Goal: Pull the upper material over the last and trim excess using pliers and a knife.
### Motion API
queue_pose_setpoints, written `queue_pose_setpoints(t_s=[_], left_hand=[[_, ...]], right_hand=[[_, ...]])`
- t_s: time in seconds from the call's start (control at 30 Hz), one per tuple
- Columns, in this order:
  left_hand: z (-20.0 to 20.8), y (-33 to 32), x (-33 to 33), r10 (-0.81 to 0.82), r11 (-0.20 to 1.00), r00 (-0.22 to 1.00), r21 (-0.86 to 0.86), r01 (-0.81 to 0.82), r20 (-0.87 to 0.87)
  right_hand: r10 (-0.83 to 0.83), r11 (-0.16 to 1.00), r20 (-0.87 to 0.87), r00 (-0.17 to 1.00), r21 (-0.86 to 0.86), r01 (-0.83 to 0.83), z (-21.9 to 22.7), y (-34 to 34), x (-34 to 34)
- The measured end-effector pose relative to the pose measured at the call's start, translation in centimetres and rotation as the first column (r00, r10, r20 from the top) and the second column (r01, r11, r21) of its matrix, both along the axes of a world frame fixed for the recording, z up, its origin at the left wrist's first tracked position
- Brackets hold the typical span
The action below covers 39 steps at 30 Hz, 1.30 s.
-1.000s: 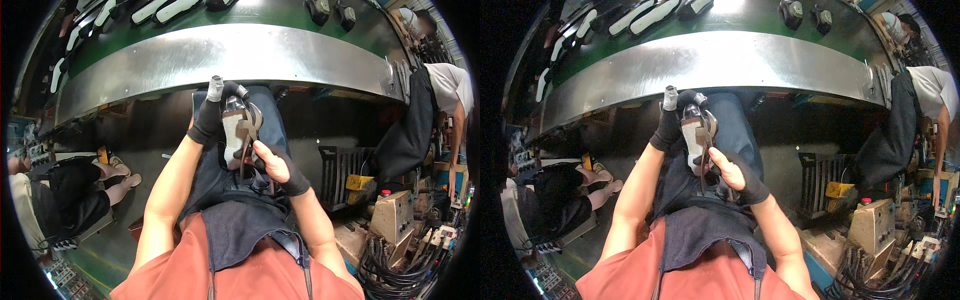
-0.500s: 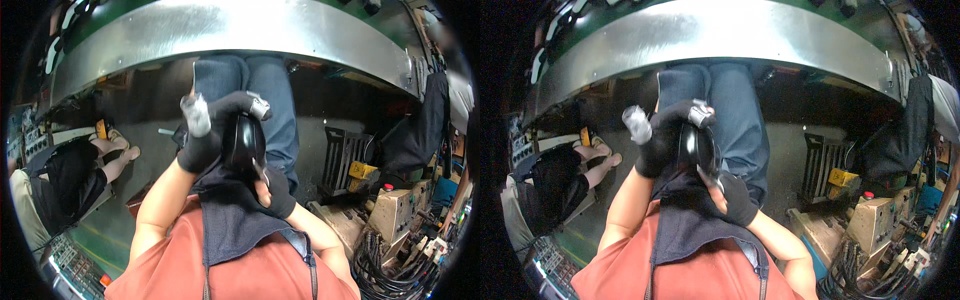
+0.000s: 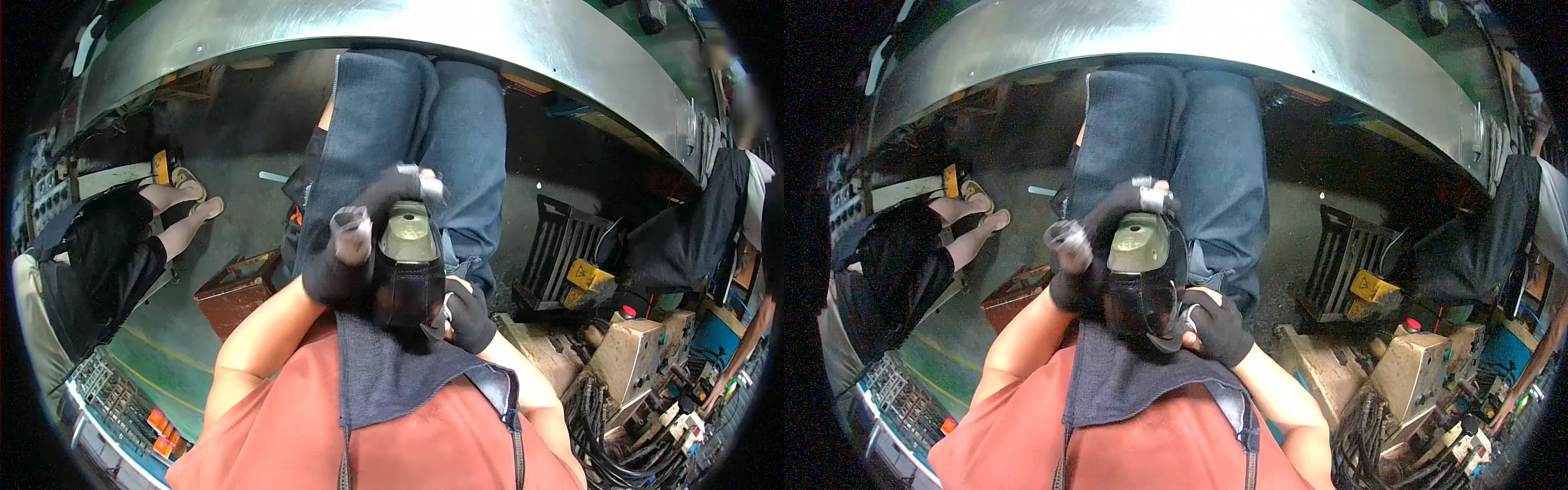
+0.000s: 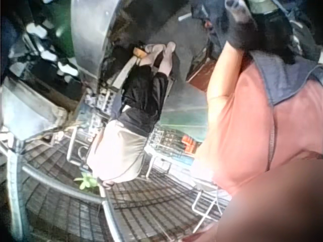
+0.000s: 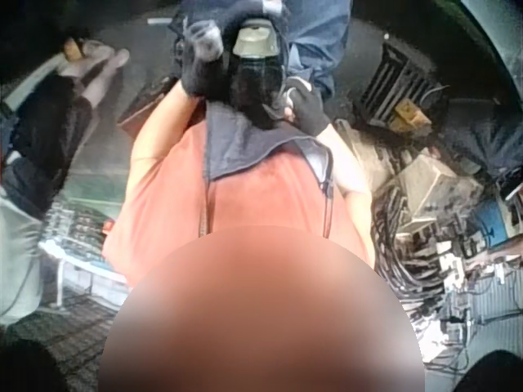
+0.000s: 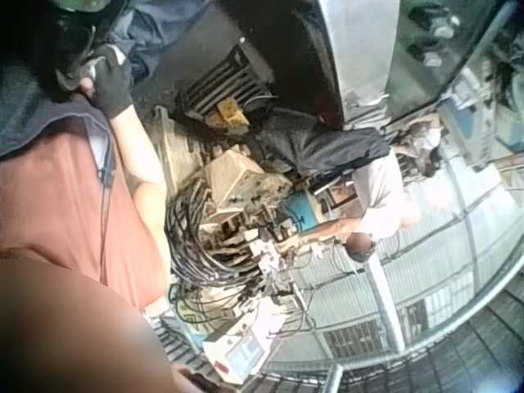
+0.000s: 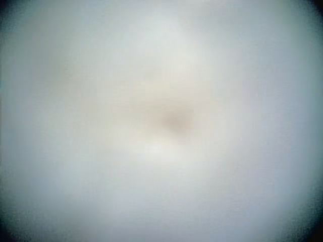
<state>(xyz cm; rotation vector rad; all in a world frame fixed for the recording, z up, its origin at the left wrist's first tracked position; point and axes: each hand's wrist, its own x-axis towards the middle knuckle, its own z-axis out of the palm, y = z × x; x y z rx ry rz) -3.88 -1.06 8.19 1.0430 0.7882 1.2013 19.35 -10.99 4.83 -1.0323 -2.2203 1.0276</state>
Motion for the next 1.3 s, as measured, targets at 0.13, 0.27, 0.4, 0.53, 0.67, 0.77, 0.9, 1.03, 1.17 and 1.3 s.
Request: queue_pose_setpoints(t_s=[0.13,0.27,0.4,0.53,0.67,0.77,0.9,1.03,1.17,1.3], left_hand=[[-2.9,0.3,-0.6,-0.074,0.965,0.991,-0.241,0.099,0.109],[-4.1,0.7,-1.1,-0.167,0.986,0.986,-0.008,0.167,-0.026],[-2.9,0.5,-0.5,-0.043,0.996,0.995,-0.078,0.037,-0.084],[1.3,2.6,-1.2,0.012,0.924,0.996,-0.383,0.024,0.092],[0.6,6.4,0.0,0.054,0.972,0.996,-0.226,-0.069,-0.075],[-4.1,3.7,2.2,0.116,0.993,0.492,0.088,-0.079,-0.863],[-4.1,3.6,0.0,-0.062,0.885,0.956,-0.459,-0.081,-0.288],[-4.1,0.7,2.4,0.156,0.987,0.641,0.151,-0.063,-0.751],[-5.6,0.2,3.2,0.144,0.989,0.618,0.135,-0.062,-0.773],[-6.4,0.6,3.0,0.26,0.954,0.557,0.3,-0.02,-0.789]], right_hand=[[-0.015,0.995,-0.034,0.999,0.095,0.018,-0.7,1.3,-0.9],[-0.006,0.98,-0.034,0.999,0.198,0.013,-1.7,1.0,-1.0],[-0.024,0.969,0.024,0.999,0.245,0.017,-1.8,0.4,-0.8],[-0.13,0.989,0.234,0.964,-0.042,0.143,5.3,2.6,-3.1],[-0.55,0.53,0.003,0.835,-0.772,0.351,11.5,9.7,-4.5],[-0.574,0.414,0.038,0.818,-0.848,0.331,5.8,11.4,-3.0],[-0.416,0.615,0.094,0.905,-0.703,0.356,4.4,11.7,0.8],[-0.091,0.737,0.206,0.974,-0.645,0.205,8.0,14.8,2.2],[0.087,0.967,0.568,0.818,-0.244,0.067,8.7,16.0,0.4],[-0.017,0.998,0.624,0.782,0.055,-0.022,3.0,15.9,2.4]])
